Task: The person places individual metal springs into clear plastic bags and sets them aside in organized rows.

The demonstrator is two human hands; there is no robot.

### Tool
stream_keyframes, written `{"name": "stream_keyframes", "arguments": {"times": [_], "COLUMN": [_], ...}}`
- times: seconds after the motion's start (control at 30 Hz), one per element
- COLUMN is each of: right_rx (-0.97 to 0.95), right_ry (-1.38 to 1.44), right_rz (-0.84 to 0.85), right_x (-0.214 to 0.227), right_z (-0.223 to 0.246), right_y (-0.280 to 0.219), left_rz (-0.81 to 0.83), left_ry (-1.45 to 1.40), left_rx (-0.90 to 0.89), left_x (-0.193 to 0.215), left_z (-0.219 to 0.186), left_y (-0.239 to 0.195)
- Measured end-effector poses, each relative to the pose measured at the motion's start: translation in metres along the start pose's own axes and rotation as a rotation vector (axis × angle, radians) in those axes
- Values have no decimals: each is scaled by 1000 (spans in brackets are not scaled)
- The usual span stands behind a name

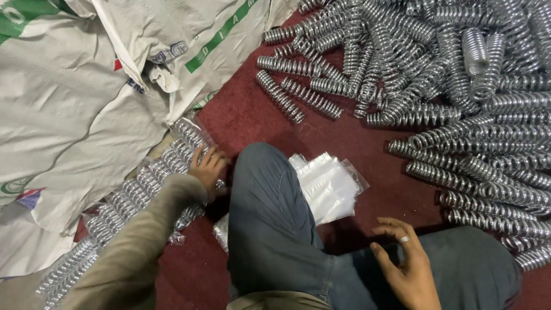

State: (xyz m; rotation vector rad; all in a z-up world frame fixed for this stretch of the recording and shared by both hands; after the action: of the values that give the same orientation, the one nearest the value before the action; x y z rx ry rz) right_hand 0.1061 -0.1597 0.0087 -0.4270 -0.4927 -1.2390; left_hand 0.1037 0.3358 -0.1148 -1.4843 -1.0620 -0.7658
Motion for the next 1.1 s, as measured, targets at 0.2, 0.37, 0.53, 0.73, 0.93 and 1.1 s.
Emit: {"name": "stream_keyframes", "arguments": {"times": [0.2,0.37,0.53,0.73,0.93,1.1], "right_rx": [163,111,257,287,157,292], "right_ry": [48,-39,-328,-428,-281,-758], "right_rz": [168,293,195,193,155,86], "right_x": [-29,-92,-169,-227,-125,-13], "right_z": [13,24,51,35,61,76], "right_y": [45,141,236,293,294,238], "left_rz": [-433,-675,-574,-609,-730,-322], "left_ry": [458,355,292,-316,-485,14], "left_rx": [-112,-223,-80,201,126,-27], "left_x": [-90,-126,-90,7,59,4], "left_z": [10,12,-14,-31,-109,-197], "left_y": [16,21,-5,-31,-7,102]}}
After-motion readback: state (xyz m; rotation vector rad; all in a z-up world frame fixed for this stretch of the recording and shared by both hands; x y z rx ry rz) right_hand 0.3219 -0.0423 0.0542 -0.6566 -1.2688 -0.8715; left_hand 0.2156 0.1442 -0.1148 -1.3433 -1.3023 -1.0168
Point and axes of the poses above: each hand's wrist, its own y-axis towards the middle knuckle, its own x-axis out of the back of the hand, z = x × y, the point moved 5 cm from there along y, towards the middle knuckle, and after that the axes turned 1 degree about x, right-handed, at the moved point
